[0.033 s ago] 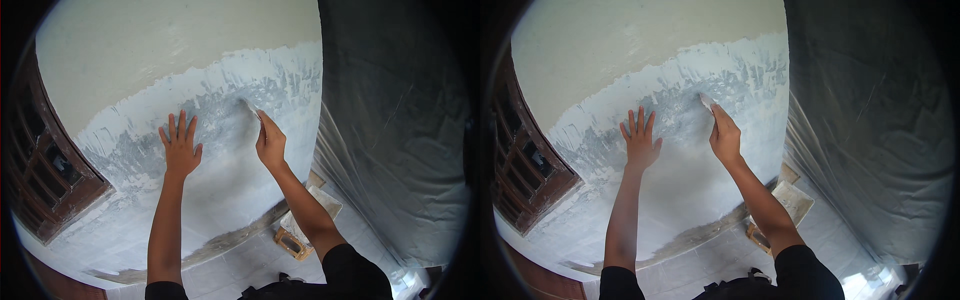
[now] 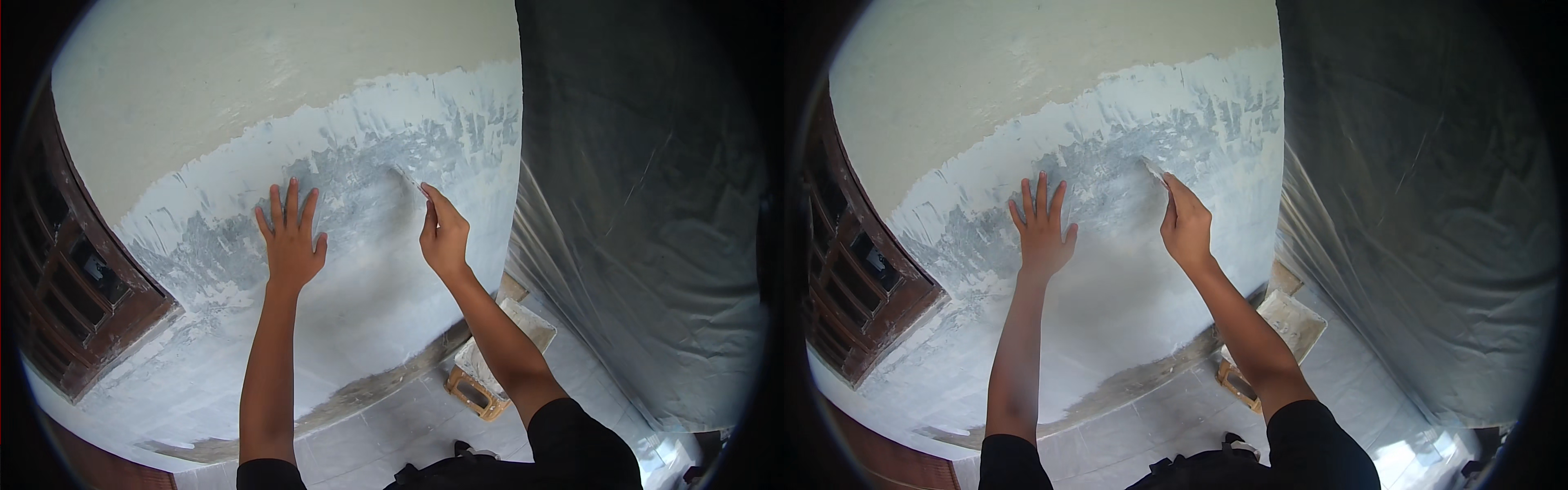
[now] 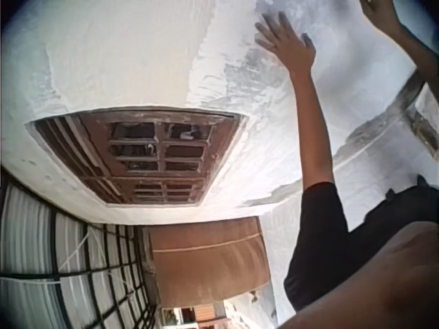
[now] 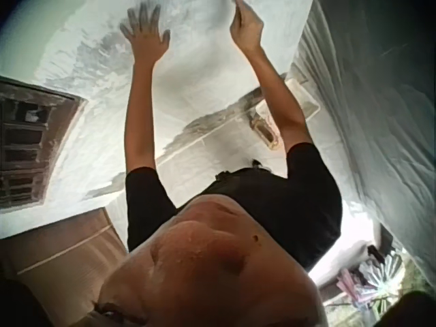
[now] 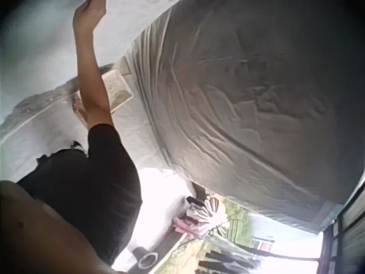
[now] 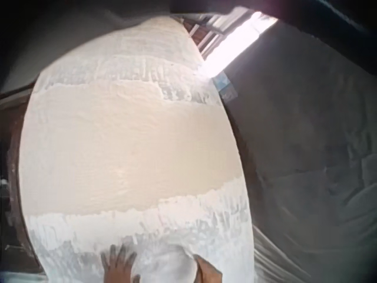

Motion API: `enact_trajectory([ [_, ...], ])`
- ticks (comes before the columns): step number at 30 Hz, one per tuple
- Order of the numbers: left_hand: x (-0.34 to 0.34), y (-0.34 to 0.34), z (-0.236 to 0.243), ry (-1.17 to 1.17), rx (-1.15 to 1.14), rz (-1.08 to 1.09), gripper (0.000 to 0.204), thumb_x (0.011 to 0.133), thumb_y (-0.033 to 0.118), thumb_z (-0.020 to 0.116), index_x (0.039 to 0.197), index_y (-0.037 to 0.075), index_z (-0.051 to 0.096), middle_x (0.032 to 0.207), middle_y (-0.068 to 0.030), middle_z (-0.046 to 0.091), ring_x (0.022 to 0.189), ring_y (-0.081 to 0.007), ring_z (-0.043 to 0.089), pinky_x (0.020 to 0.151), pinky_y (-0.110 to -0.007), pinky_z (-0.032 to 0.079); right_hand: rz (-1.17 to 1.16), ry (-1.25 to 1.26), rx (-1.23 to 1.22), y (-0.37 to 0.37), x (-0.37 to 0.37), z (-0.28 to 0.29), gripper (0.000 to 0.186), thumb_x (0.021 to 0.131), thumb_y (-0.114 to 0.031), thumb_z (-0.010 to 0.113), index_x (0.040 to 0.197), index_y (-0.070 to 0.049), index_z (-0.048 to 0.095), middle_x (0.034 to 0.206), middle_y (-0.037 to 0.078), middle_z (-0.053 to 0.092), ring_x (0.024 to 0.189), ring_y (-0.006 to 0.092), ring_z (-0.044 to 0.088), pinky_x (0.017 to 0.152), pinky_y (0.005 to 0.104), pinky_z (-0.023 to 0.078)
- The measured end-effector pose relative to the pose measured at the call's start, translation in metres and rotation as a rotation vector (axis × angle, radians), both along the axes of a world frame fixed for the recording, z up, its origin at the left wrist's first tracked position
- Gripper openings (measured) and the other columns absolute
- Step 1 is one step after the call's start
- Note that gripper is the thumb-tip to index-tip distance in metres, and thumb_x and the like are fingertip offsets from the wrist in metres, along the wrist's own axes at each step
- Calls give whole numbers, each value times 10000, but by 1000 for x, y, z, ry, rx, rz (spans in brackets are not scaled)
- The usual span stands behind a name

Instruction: The person applies wall putty to a wall using a putty knife.

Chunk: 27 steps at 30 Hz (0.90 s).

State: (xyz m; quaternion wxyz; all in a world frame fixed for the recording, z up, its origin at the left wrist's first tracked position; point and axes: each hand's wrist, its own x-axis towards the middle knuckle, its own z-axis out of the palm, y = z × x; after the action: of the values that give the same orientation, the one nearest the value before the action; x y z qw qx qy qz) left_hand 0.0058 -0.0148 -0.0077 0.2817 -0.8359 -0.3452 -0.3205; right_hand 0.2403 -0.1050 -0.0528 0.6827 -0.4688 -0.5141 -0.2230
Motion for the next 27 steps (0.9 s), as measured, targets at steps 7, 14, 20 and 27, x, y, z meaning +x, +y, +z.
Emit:
enact_trajectory([
  [7,61,-43,-123,87,-358,-254,667,796,132,630,1426,145,412,1542,-117,279,1446,-352,190,1135,-574,142,486,776,-311,-63,56,-139,237,959,12,488,1176,72,564,1009,87,663,879,134,638,766,284,532],
  [14,104,-107,-288,190,-927,-477,271,806,83,603,1072,36,620,991,-147,669,893,-332,634,798,-448,497,406,1272,-492,-152,91,-261,199,959,-9,507,1135,42,585,977,58,654,799,109,620,723,267,522],
  [20,126,-167,-372,317,-1126,-524,280,813,106,604,1083,34,620,953,-142,677,882,-324,639,769,-458,490,156,1384,-632,-235,110,-364,195,950,-7,498,1110,45,597,954,69,663,767,119,636,696,272,541],
  [27,128,-221,-426,331,-1299,-575,282,811,109,610,1082,34,617,933,-141,676,866,-319,639,760,-457,491,11,1661,-666,-306,117,-448,189,930,-42,485,1069,38,586,875,96,630,721,210,659,603,347,582],
])
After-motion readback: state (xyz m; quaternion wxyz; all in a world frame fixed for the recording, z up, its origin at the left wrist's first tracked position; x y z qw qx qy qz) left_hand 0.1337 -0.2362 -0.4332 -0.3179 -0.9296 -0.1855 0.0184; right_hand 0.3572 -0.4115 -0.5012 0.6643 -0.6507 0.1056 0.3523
